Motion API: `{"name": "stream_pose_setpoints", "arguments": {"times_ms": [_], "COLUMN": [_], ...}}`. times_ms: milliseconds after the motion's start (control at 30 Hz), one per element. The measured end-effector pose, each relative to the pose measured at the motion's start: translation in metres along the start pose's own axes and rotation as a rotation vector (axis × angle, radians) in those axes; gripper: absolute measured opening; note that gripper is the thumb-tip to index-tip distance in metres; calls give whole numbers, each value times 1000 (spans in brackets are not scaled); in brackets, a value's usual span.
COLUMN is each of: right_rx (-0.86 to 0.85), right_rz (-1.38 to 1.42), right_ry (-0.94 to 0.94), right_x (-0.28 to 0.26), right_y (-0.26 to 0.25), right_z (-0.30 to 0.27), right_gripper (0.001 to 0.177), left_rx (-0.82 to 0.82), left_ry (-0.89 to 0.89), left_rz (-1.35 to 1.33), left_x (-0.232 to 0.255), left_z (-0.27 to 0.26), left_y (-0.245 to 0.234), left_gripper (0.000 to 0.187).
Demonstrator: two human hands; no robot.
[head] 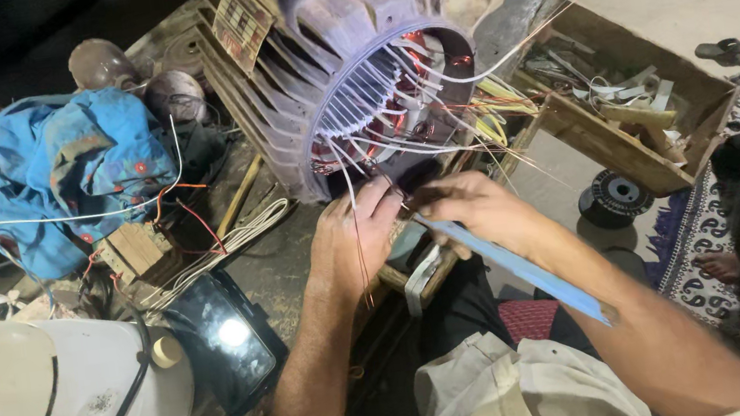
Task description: The person works on an electric motor stator, using a blue plastic tool to push and arrange copper wires within the stator slots. They repeatedly insert, adjust, and reposition the wires by hand while seated at a cluttered workbench.
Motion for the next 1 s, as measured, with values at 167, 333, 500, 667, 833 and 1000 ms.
{"name": "stream_pose_setpoints", "arguments": {"times_ms": [167, 333, 500, 667, 833, 1000], "right_rx": [41, 93, 136, 348, 384, 404], "right_rz": [-8, -49, -69, -460, -895, -1094], "right_ry": [74, 135, 116, -291, -607, -646], "right_x": [-4, 34, 68, 26, -31, -51], "right_y": [15, -3, -27, -26, 16, 38], "right_z": [19, -12, -47, -64, -53, -28], "right_gripper": [28, 24, 26, 42, 57, 35], "left_rx": [32, -5, 15, 38, 65, 7], "left_ry": [36, 31, 8, -57, -77, -86], "left_rz": [28, 40, 18, 79, 104, 174], "left_x": [1, 2, 4, 13, 20, 18], "left_z": [3, 4, 3, 15, 23, 27], "left_y": [-1, 1, -3, -4, -11, -6], "left_gripper": [27, 29, 38, 16, 11, 3]}}
Point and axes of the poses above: each hand's wrist, its own z-axis towards the middle knuckle, its own y-axis out of the palm, x = y × z, the point moved 6 cm from there along z, towards the middle knuckle
